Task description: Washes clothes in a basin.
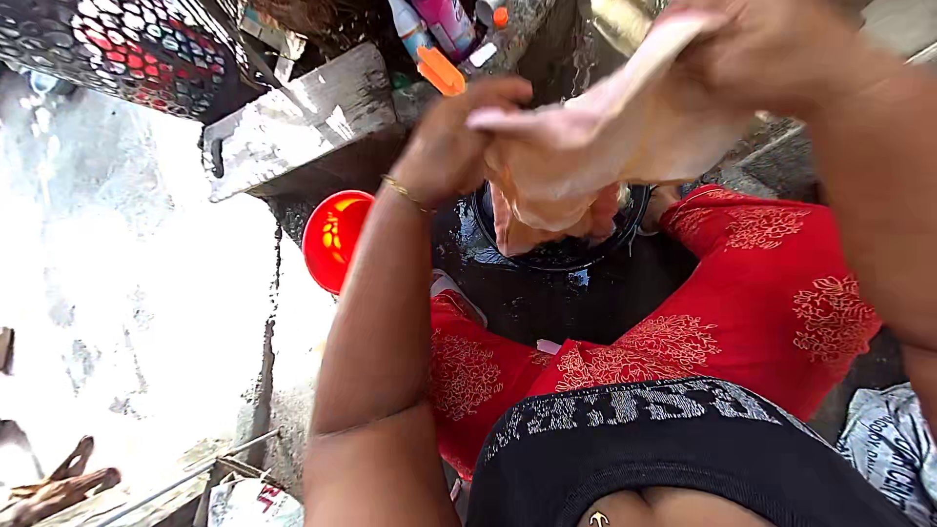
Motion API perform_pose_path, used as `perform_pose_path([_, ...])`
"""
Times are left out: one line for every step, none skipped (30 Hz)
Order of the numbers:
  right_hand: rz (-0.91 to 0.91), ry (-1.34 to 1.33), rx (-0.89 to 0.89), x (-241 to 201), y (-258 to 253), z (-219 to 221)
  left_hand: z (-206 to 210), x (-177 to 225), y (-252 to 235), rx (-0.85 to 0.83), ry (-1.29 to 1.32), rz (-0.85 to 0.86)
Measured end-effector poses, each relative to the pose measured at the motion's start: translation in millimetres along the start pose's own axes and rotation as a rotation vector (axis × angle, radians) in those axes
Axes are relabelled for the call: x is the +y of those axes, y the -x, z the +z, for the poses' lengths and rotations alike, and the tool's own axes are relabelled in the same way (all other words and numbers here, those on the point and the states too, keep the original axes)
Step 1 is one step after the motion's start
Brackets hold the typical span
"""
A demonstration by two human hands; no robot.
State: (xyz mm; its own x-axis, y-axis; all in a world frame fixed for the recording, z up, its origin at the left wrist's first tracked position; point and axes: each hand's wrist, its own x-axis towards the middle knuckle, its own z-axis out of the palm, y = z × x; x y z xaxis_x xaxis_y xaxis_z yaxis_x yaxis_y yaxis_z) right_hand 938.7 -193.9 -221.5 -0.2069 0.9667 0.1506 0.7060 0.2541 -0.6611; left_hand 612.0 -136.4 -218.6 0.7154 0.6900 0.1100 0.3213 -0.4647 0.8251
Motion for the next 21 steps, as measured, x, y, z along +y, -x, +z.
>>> perform_pose_path([0.052, -0.015, -0.099, 6, -1, 24, 19, -24, -3, -0.088, -0.068, -0.057])
perform_pose_path([0.094, 0.001, -0.209, 24, -2, 52, 41, -49, -6, -0.171, -0.122, -0.135])
perform_pose_path([0.16, 0.024, -0.341, 44, -3, 81, 63, -74, -8, -0.271, -0.16, -0.213])
perform_pose_path([0.234, 0.041, -0.471, 62, -3, 110, 88, -99, -10, -0.37, -0.177, -0.298])
perform_pose_path([0.3, 0.054, -0.573, 79, -3, 139, 114, -121, -11, -0.464, -0.194, -0.398])
perform_pose_path([0.351, 0.07, -0.655, 93, -1, 166, 140, -144, -10, -0.551, -0.221, -0.486])
perform_pose_path([0.386, 0.076, -0.718, 109, 3, 192, 165, -166, -8, -0.62, -0.243, -0.554])
perform_pose_path([0.386, 0.084, -0.763, 127, 10, 217, 188, -184, -5, -0.682, -0.263, -0.623])
perform_pose_path([0.398, 0.086, -0.813, 141, 14, 239, 207, -199, -3, -0.721, -0.264, -0.694])
perform_pose_path([0.421, 0.094, -0.85, 155, 16, 258, 220, -213, -1, -0.731, -0.265, -0.748])
perform_pose_path([0.453, 0.098, -0.875, 165, 17, 273, 230, -225, -2, -0.742, -0.265, -0.794])
perform_pose_path([0.473, 0.105, -0.904, 174, 15, 285, 237, -236, -4, -0.749, -0.261, -0.823])
perform_pose_path([0.483, 0.113, -0.931, 183, 14, 295, 241, -246, -5, -0.748, -0.253, -0.845])
perform_pose_path([0.502, 0.11, -0.953, 191, 13, 303, 243, -253, -7, -0.755, -0.258, -0.857])
perform_pose_path([0.522, 0.104, -0.964, 198, 12, 309, 243, -260, -8, -0.76, -0.261, -0.863])
perform_pose_path([0.547, 0.103, -0.959, 204, 12, 315, 243, -269, -10, -0.761, -0.26, -0.863])
perform_pose_path([0.572, 0.098, -0.945, 206, 12, 319, 245, -278, -12, -0.761, -0.258, -0.857])
perform_pose_path([0.607, 0.095, -0.957, 205, 10, 321, 247, -286, -13, -0.776, -0.252, -0.87])
perform_pose_path([0.647, 0.092, -1.001, 202, 8, 322, 249, -291, -15, -0.825, -0.252, -0.901])
perform_pose_path([0.686, 0.078, -1.033, 200, 8, 324, 249, -292, -19, -0.887, -0.246, -0.955])
perform_pose_path([0.731, 0.059, -1.06, 199, 7, 325, 248, -293, -24, -0.932, -0.233, -1.016])
